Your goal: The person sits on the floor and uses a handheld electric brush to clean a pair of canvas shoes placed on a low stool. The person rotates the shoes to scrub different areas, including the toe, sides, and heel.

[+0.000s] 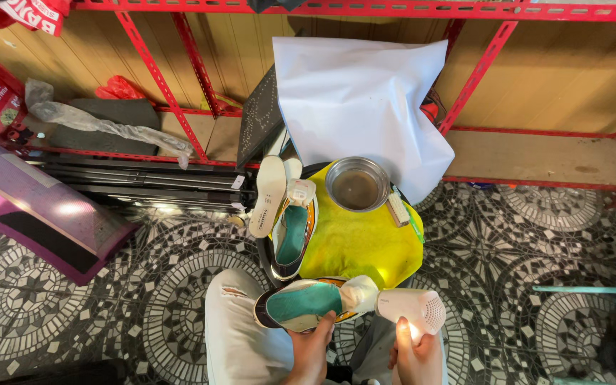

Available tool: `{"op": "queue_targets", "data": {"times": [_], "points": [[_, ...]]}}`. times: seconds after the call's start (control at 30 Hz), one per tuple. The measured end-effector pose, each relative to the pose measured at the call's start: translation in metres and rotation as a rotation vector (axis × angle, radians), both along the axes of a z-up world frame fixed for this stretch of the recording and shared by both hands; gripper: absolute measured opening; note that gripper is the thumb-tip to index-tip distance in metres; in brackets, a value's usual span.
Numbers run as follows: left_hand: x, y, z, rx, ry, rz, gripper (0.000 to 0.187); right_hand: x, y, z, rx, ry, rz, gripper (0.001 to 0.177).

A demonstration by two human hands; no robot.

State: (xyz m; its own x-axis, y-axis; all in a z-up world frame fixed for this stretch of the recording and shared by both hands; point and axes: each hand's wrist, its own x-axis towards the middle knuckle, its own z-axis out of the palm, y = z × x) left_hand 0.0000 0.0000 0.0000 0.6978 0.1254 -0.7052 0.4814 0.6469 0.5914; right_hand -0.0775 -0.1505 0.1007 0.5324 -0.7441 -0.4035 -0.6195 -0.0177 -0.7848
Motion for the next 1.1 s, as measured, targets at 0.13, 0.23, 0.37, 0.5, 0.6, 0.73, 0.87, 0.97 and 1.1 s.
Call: {"op": "queue_targets", "data": {"times": [0.13,0.23,0.37,0.5,0.6,0.73,0.87,0.97,1.1], "points": [[0.004,-0.009,-0.013,0.006,0.02,0.071,0.082,0.008,-0.002,0.012,-0.054,0.035,0.072,0.043],[0.01,-0.006,-0.018,0.176,-0.014,-0.012,0.086,0.015,0.002,0.002,-0.067,0.085,0.07,0.04],[0.017,0.011,0.005,0.224,0.251,-0.285,0.085,0.024,0.001,-0.001,-0.03,-0.062,0.155,0.035],[0.011,0.023,0.023,0.114,0.243,-0.424,0.057,0.032,-0.004,-0.024,-0.069,0.091,0.156,0.046],[0.008,0.033,0.022,0.078,0.202,-0.541,0.05,0.034,0.0,-0.008,-0.071,-0.004,0.255,0.047],[0.003,0.052,0.011,0.201,0.121,-1.074,0.046,0.044,0.002,0.012,-0.1,0.056,0.109,0.034],[-0.004,0.064,0.033,0.809,-0.475,-1.072,0.026,0.04,0.001,0.0,-0.065,-0.005,0.202,0.05],[0.017,0.065,0.067,1.03,-0.852,-0.854,0.024,0.04,-0.001,0.006,-0.034,-0.135,0.183,0.056],[0.063,0.052,0.066,1.107,-0.654,-1.168,0.04,0.037,0.003,0.004,0.026,-0.083,0.104,0.05]]}}
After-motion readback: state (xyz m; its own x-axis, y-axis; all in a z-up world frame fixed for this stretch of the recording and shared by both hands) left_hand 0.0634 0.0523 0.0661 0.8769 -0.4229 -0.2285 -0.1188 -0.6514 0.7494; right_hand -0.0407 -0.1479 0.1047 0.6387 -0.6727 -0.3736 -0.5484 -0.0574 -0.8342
